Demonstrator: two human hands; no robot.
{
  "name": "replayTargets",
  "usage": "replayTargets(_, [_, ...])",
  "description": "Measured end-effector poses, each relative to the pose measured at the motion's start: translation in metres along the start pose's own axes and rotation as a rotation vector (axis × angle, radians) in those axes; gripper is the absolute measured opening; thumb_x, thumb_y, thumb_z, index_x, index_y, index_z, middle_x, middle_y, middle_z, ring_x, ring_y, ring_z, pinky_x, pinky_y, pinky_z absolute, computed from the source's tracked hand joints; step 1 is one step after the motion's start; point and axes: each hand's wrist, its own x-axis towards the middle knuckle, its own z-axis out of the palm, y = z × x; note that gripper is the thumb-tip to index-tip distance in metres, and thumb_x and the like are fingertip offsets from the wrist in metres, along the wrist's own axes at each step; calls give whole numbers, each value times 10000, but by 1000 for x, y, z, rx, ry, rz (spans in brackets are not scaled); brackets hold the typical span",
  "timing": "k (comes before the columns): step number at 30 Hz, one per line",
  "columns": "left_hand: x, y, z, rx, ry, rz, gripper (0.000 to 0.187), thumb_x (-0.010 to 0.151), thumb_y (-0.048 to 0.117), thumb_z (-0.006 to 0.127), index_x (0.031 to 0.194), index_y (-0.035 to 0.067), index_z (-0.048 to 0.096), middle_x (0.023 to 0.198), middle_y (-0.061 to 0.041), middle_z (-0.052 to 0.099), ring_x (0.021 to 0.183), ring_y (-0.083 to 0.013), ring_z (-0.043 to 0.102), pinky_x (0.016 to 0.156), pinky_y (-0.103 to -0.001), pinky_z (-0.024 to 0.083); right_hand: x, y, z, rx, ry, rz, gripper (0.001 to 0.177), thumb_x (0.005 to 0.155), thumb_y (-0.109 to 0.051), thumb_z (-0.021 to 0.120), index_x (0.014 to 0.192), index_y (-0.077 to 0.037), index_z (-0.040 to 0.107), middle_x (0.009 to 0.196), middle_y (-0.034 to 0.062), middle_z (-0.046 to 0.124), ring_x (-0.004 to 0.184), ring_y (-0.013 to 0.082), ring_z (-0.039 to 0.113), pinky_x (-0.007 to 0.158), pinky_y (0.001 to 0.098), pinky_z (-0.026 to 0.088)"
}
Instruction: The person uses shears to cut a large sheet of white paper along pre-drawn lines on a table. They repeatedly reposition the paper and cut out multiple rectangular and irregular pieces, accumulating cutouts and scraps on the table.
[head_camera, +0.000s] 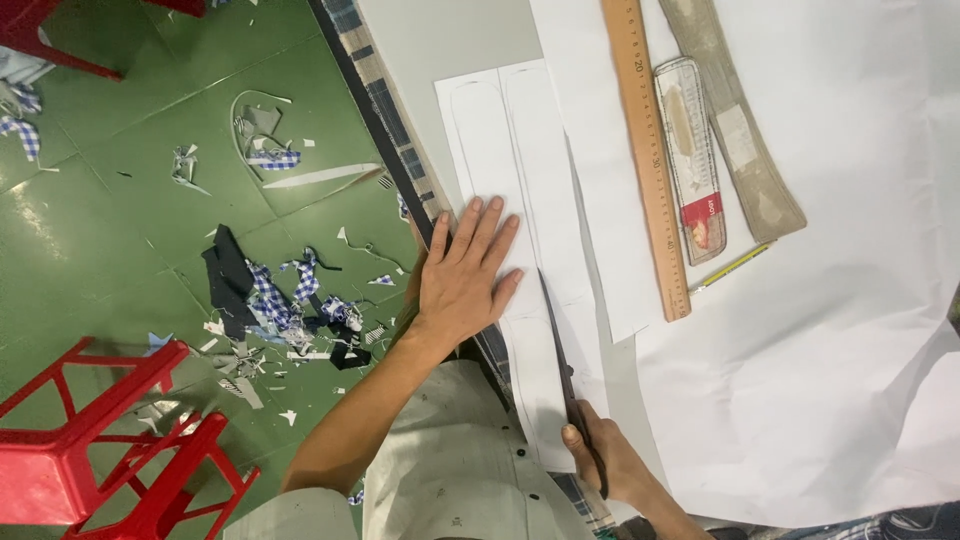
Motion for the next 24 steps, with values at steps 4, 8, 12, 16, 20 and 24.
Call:
replayTargets(4, [1,-1,-2,21,-9,9,662,1101,518,334,1630,120,335,1695,-101,278,1575,-296,216,1280,-528,119,6,-3,-15,7,-181,142,774,878,-699,365,1292,-54,473,602,11,520,489,147,570,456,298,509])
replayTargets(8, [0,-1,0,44,15,10,695,1096,534,309,1608,69,383,1682,-103,312,1570,-281,227,1285,-518,119,25,-28,-18,-21,-93,169,792,846,-740,371,1200,-48,525,553,-11,449,489,113,424,447,285,353])
replayTargets(12, [0,-3,2,36,35,13,704,1089,543,324,1595,60,410,1675,-116,322,1566,-286,241,1285,-522,116,41,-31,-20,-93,-47,83,729,901,-700,356,1160,-42,536,569,-31,415,522,108,409,503,280,370])
replayTargets(16, [3,-5,4,23,20,0,731,1084,556,289,1601,45,373,1679,-126,310,1570,-287,235,1287,-513,116,50,-39,-20,-114,-30,95,814,848,-748,342,1233,-52,515,587,-8,492,517,125,455,478,298,373])
replayTargets(20, [1,-4,0,42,12,4,726,1087,553,287,1596,44,382,1674,-129,322,1566,-283,250,1287,-509,126,47,-54,-19,-89,-35,158,838,825,-757,320,1240,-58,521,566,13,525,487,139,489,471,296,402])
replayTargets(24, [1,-3,2,34,5,1,737,1087,562,281,1601,42,366,1680,-131,306,1571,-288,233,1287,-515,120,47,-54,-18,-126,-17,160,803,833,-758,282,1210,-96,536,629,8,522,552,145,489,529,317,406])
